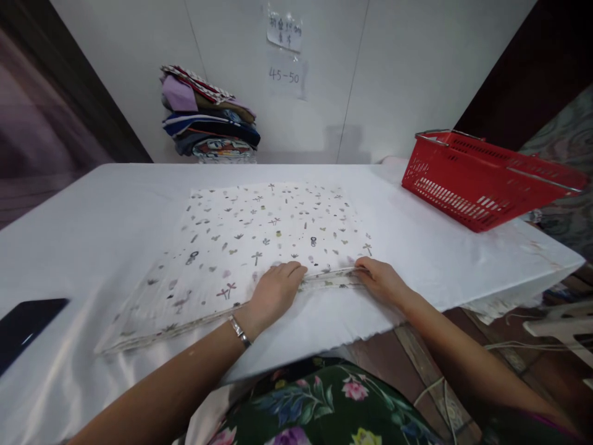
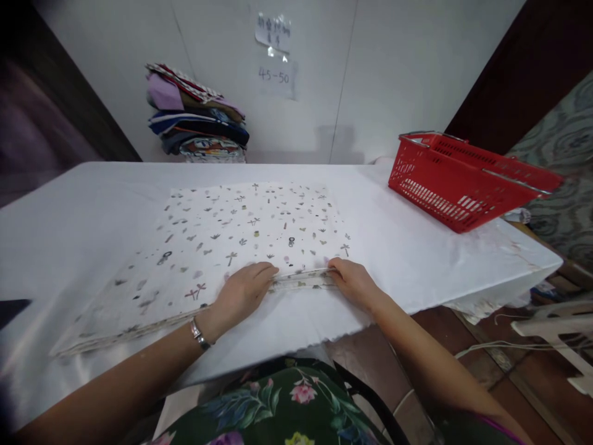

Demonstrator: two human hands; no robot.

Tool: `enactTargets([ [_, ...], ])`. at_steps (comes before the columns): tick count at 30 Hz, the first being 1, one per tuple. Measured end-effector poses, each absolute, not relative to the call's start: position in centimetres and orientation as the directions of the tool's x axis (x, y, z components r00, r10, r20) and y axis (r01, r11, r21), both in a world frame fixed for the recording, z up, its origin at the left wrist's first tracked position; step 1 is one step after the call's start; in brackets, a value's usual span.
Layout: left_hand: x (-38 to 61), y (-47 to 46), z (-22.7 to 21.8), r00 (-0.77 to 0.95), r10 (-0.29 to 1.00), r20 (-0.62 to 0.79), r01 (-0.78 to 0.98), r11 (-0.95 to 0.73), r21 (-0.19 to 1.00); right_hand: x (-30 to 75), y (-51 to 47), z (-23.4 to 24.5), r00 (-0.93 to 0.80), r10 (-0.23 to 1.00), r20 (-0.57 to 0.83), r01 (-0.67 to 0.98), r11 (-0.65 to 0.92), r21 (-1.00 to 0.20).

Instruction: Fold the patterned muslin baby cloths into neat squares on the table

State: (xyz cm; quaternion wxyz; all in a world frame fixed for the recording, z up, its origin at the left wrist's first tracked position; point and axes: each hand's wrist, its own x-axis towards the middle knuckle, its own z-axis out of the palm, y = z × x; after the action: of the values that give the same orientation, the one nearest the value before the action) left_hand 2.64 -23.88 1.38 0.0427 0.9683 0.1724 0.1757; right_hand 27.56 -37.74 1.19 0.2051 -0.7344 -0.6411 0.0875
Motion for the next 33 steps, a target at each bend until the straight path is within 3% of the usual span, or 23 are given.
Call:
enactTargets([
  [5, 3.9, -25.1, 1.8, 0.937, 0.092, 0.338, 0.090, -0.996, 0.022, 27.6, -37.7, 1.5, 0.171, 0.975, 0.138, 0.888, -0.092, -0.451],
  [7, 4.8, -25.3, 1.7, 0.943, 0.064, 0.326, 0.064, -0.998, 0.011, 27.5, -37.6, 1.5, 0.177, 0.973, 0.148, 0.888, -0.093, -0.451],
  [11, 6.4, -25.2, 1.0, 0.936, 0.141, 0.324, 0.146, -0.989, 0.009, 27.5, -37.7, 1.0, 0.181, 0.970, 0.162, 0.897, -0.096, -0.431],
  [16, 7.1, -25.2, 0.8, 0.944, 0.142, 0.298, 0.131, -0.990, 0.055, 27.7, -37.9, 0.3, 0.096, 0.967, 0.237, 0.934, -0.004, -0.358],
  [26, 6.3, -26.4, 0.7, 0.919, 0.173, 0.354, 0.096, -0.969, 0.226, 26.8, -38.3, 0.2, -0.010, 0.966, 0.257, 0.963, 0.078, -0.258],
  [33, 6.4, -26.2, 0.7, 0.877, 0.310, 0.366, 0.139, -0.894, 0.426, 26.3, -39.0, 0.3, -0.016, 0.956, 0.294, 0.963, 0.094, -0.253],
])
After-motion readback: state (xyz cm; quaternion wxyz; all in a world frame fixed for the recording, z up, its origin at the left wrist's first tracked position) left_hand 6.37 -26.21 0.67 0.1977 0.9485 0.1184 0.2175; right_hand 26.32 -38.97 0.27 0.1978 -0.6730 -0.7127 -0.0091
